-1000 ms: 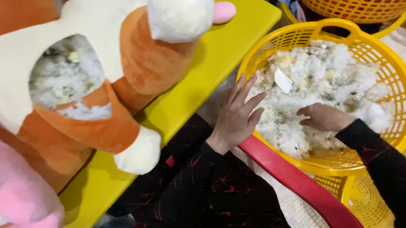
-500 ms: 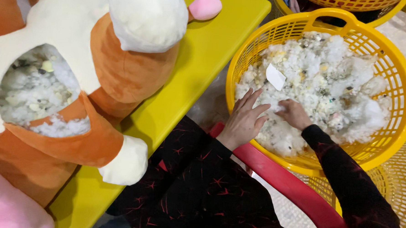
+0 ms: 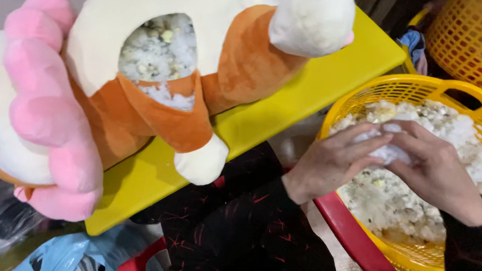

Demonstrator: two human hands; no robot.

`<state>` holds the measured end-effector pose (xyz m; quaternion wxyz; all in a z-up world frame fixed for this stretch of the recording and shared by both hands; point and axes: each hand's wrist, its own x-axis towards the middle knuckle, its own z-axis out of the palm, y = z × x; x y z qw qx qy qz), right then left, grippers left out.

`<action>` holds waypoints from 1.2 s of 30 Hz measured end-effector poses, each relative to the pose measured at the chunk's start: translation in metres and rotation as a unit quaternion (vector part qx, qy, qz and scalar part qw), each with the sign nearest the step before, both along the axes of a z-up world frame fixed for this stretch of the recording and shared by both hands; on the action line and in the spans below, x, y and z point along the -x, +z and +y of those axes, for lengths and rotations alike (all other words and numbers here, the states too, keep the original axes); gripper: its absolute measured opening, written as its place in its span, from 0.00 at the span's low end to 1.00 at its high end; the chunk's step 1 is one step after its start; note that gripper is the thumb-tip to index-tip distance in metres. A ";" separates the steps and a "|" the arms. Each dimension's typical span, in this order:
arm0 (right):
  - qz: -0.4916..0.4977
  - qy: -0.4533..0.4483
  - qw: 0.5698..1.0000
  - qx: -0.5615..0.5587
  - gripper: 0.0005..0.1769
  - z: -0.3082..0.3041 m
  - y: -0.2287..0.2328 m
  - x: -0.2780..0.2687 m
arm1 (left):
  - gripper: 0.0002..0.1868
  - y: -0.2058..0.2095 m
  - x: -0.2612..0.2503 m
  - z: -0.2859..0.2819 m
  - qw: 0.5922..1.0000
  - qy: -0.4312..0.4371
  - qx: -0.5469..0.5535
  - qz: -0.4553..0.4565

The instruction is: The person stuffs a large plush toy with white filling material by hand. They repeatedly take handfuls of filling from a yellow basket and press it into an opening in the toy's body, patting and shaping the material to distribute it evenly.

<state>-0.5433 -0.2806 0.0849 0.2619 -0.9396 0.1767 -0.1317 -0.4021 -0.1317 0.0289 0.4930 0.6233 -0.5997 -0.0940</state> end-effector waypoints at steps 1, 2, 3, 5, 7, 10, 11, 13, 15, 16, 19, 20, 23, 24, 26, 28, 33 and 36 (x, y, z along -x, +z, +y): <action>-0.036 0.033 0.999 -0.001 0.25 0.013 0.010 -0.022 | 0.27 0.013 -0.014 0.018 0.999 0.029 0.023 -0.031; -0.072 0.067 0.995 -0.013 0.26 0.027 0.018 -0.046 | 0.24 0.025 -0.030 0.041 0.993 0.079 0.056 -0.073; -0.108 0.100 0.989 -0.027 0.27 0.041 0.025 -0.073 | 0.22 0.037 -0.047 0.063 0.984 0.123 0.081 -0.103; -0.203 0.200 0.959 -0.005 0.26 0.071 0.031 -0.132 | 0.18 0.057 -0.084 0.104 0.959 0.212 0.122 -0.145; -0.283 0.268 0.920 -0.033 0.29 0.100 0.028 -0.197 | 0.17 0.074 -0.127 0.137 0.935 0.288 0.120 -0.166; -0.330 0.280 0.893 -0.120 0.37 0.144 0.010 -0.305 | 0.15 0.098 -0.207 0.165 0.897 0.379 0.073 -0.213; -0.348 0.282 0.885 -0.123 0.38 0.154 0.002 -0.334 | 0.17 0.100 -0.227 0.172 0.884 0.400 0.056 -0.235; -0.264 0.264 0.928 -0.007 0.38 0.162 -0.011 -0.374 | 0.22 0.098 -0.253 0.181 0.862 0.401 0.015 -0.309; -0.178 0.252 0.944 0.121 0.30 0.169 -0.017 -0.405 | 0.23 0.091 -0.270 0.190 0.852 0.389 -0.023 -0.349; -0.133 0.249 0.940 0.189 0.22 0.169 -0.019 -0.411 | 0.22 0.086 -0.276 0.193 0.856 0.378 -0.041 -0.351; -0.103 0.226 0.932 0.263 0.16 0.170 -0.020 -0.408 | 0.11 0.071 -0.293 0.197 0.863 0.354 -0.209 -0.292; -0.111 0.217 0.932 0.268 0.16 0.171 -0.019 -0.404 | 0.09 0.067 -0.299 0.198 0.857 0.345 -0.282 -0.259; -0.158 0.135 0.930 0.305 0.22 0.181 -0.020 -0.394 | 0.09 0.055 -0.318 0.195 0.858 0.314 -0.298 -0.276; -0.137 0.153 0.936 0.285 0.18 0.182 -0.024 -0.397 | 0.09 0.049 -0.324 0.192 0.850 0.303 -0.303 -0.305; -0.093 0.188 0.947 0.244 0.11 0.183 -0.038 -0.408 | 0.10 0.034 -0.335 0.181 0.832 0.279 -0.314 -0.362; -0.060 0.163 0.935 0.308 0.11 0.173 -0.056 -0.424 | 0.10 0.020 -0.346 0.172 0.830 0.268 -0.335 -0.356; -0.005 0.128 0.936 0.328 0.12 0.153 -0.081 -0.460 | 0.11 0.017 -0.361 0.165 0.855 0.235 -0.385 -0.257; -0.038 0.138 0.927 0.346 0.11 0.155 -0.069 -0.448 | 0.10 0.029 -0.350 0.174 0.888 0.247 -0.279 -0.270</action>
